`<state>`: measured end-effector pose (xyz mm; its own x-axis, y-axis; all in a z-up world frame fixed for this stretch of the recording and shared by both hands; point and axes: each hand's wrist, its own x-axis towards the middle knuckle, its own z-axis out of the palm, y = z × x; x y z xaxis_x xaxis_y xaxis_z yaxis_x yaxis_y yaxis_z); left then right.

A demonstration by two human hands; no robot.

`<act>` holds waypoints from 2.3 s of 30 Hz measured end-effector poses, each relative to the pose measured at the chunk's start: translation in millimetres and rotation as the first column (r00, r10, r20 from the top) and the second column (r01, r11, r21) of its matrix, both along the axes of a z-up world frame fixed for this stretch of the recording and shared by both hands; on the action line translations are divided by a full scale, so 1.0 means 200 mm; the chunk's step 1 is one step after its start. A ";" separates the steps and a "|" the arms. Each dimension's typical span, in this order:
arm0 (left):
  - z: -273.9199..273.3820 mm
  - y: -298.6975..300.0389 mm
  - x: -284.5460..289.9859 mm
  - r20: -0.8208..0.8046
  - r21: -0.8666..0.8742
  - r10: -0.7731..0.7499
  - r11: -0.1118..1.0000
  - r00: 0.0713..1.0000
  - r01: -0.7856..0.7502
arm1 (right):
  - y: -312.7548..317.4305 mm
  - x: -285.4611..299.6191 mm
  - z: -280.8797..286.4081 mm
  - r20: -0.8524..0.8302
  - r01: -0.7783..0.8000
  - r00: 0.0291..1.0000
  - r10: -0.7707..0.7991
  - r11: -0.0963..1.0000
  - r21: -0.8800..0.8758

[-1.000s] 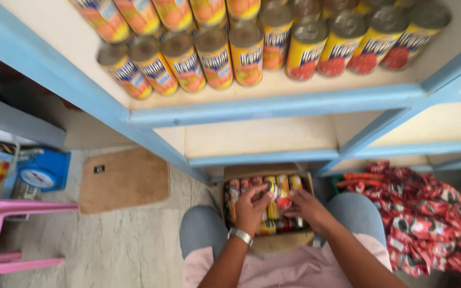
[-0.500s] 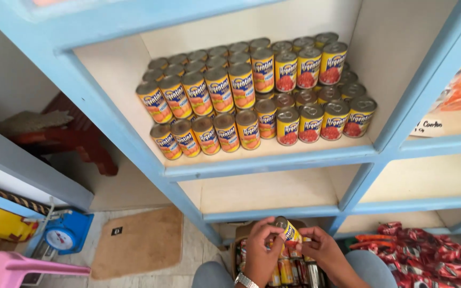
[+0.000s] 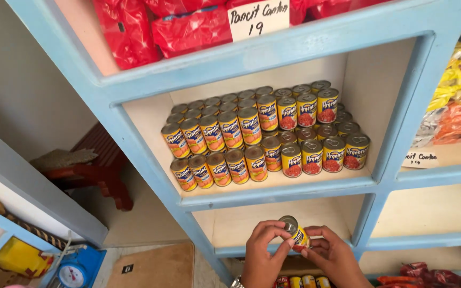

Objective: Organizing and stocking canned goods on a retail shelf from a cardboard box.

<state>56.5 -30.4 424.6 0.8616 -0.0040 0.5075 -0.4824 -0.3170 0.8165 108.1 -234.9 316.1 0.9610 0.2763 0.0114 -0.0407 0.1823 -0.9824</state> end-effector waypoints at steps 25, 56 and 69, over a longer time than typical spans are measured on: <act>0.82 0.02 0.60 0.277 0.258 -0.153 0.963 0.949 0.080 | 0.09 0.48 0.96 0.773 0.577 0.614 -0.157 0.758 -0.304; 0.83 0.12 1.08 0.578 0.571 0.090 0.665 0.811 -0.481 | 0.29 0.96 1.05 0.710 0.542 0.700 -0.084 0.710 -0.450; 0.84 0.11 0.98 0.573 0.491 0.122 0.740 0.810 -0.459 | 0.26 0.96 1.06 0.687 0.514 0.723 -0.071 0.721 -0.465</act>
<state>251.8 -9.2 591.7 0.5149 -0.2336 0.8248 -0.5431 -0.8334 0.1030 299.2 -182.4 527.7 0.8313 0.1384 0.5384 0.5183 -0.5428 -0.6609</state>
